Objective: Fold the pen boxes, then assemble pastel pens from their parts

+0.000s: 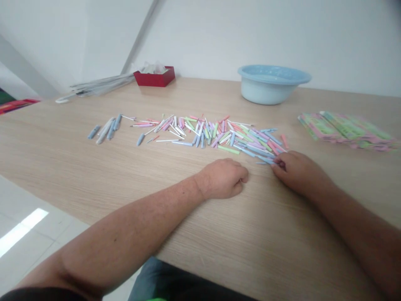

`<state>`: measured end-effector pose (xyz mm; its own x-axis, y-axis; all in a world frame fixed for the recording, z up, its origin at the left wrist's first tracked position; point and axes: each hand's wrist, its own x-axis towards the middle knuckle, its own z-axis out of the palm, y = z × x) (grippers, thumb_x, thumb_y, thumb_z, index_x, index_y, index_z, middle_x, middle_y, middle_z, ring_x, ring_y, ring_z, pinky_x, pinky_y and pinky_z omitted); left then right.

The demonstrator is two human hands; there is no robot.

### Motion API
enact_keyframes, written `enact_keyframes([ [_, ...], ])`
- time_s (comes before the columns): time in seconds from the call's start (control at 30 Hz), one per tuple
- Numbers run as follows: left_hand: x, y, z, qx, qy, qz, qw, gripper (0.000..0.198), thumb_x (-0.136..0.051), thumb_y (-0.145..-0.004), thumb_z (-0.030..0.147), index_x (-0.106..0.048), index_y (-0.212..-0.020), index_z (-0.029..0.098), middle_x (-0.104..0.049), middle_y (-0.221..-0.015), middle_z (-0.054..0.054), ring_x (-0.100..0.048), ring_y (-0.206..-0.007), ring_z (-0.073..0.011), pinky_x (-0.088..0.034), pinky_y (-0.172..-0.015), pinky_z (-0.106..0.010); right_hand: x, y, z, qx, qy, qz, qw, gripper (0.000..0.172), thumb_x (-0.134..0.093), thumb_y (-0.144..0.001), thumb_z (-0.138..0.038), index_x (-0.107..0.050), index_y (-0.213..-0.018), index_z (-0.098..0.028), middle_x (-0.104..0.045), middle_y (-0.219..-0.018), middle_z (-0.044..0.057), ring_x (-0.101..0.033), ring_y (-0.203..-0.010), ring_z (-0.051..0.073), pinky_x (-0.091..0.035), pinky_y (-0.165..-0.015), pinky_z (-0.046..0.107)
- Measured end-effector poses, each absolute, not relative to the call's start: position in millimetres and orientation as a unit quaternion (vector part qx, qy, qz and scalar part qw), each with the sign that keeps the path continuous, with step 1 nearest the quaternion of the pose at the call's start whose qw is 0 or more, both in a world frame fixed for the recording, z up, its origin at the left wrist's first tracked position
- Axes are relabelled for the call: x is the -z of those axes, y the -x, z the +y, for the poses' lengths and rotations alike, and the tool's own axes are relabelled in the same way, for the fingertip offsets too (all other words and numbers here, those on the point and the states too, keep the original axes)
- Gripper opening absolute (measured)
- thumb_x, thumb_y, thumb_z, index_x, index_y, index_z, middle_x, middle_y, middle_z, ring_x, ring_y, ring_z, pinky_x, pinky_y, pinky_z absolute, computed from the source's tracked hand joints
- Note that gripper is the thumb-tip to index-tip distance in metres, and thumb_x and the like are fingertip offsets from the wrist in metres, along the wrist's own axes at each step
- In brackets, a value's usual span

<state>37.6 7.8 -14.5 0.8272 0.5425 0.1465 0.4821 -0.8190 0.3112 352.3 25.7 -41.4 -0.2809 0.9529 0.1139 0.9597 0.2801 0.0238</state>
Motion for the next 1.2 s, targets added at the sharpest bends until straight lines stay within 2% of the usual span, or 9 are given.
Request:
enact_keyframes([
  [0.17, 14.5, -35.4, 8.4, -0.124, -0.946, 0.266, 0.139, 0.014, -0.066, -0.098, 0.014, -0.078, -0.104, 0.017, -0.081, -0.104, -0.009, -0.074, -0.102, -0.0267, -0.057, -0.097, -0.038, 38.1, -348.6, 23.5, 0.037, 0.61, -0.79, 0.047, 0.031, -0.055, -0.104, -0.04, -0.077, -0.103, -0.018, -0.079, -0.103, 0.015, -0.071, -0.096, 0.032, -0.052, -0.09, 0.044],
  [0.53, 12.7, -32.4, 7.5, -0.147, -0.936, 0.276, 0.164, 0.015, -0.063, -0.098, 0.01, -0.075, -0.103, 0.019, -0.079, -0.103, -0.007, -0.073, -0.101, -0.0248, -0.056, -0.096, -0.035, 26.8, -341.7, 15.5, 0.022, 0.633, -0.764, 0.124, 0.023, -0.063, -0.099, -0.035, -0.077, -0.103, -0.018, -0.077, -0.103, 0.015, -0.072, -0.097, 0.032, -0.055, -0.092, 0.043],
  [0.7, 13.1, -30.7, 7.5, -0.207, -0.919, 0.286, 0.174, 0.016, -0.061, -0.093, 0.007, -0.069, -0.099, 0.02, -0.075, -0.098, -0.005, -0.07, -0.096, -0.0237, -0.055, -0.09, -0.035, 20.4, -326.0, 2.4, -0.002, 0.609, -0.777, 0.158, 0.017, -0.065, -0.098, -0.033, -0.075, -0.102, -0.019, -0.076, -0.101, 0.012, -0.071, -0.095, 0.029, -0.053, -0.09, 0.041],
  [0.9, 12.0, -29.4, 7.8, -0.242, -0.903, 0.308, 0.176, 0.017, -0.06, -0.091, 0.009, -0.063, -0.102, 0.021, -0.07, -0.101, -0.005, -0.068, -0.097, -0.0239, -0.054, -0.086, -0.035, 20.2, -311.2, -7.9, -0.013, 0.552, -0.82, 0.152, 0.01, -0.066, -0.097, -0.028, -0.072, -0.099, -0.021, -0.076, -0.099, 0.011, -0.068, -0.095, 0.029, -0.052, -0.09, 0.04],
  [1.2, 14.1, -30.2, 10.4, -0.227, -0.903, 0.317, 0.182, 0.016, -0.061, -0.09, 0.009, -0.062, -0.099, 0.021, -0.07, -0.099, -0.004, -0.067, -0.094, -0.023, -0.053, -0.083, -0.034, 20.0, -337.8, 10.8, 0.023, 0.606, -0.784, 0.131, 0.013, -0.067, -0.096, -0.029, -0.075, -0.101, -0.02, -0.078, -0.102, 0.012, -0.069, -0.094, 0.029, -0.051, -0.09, 0.039],
])
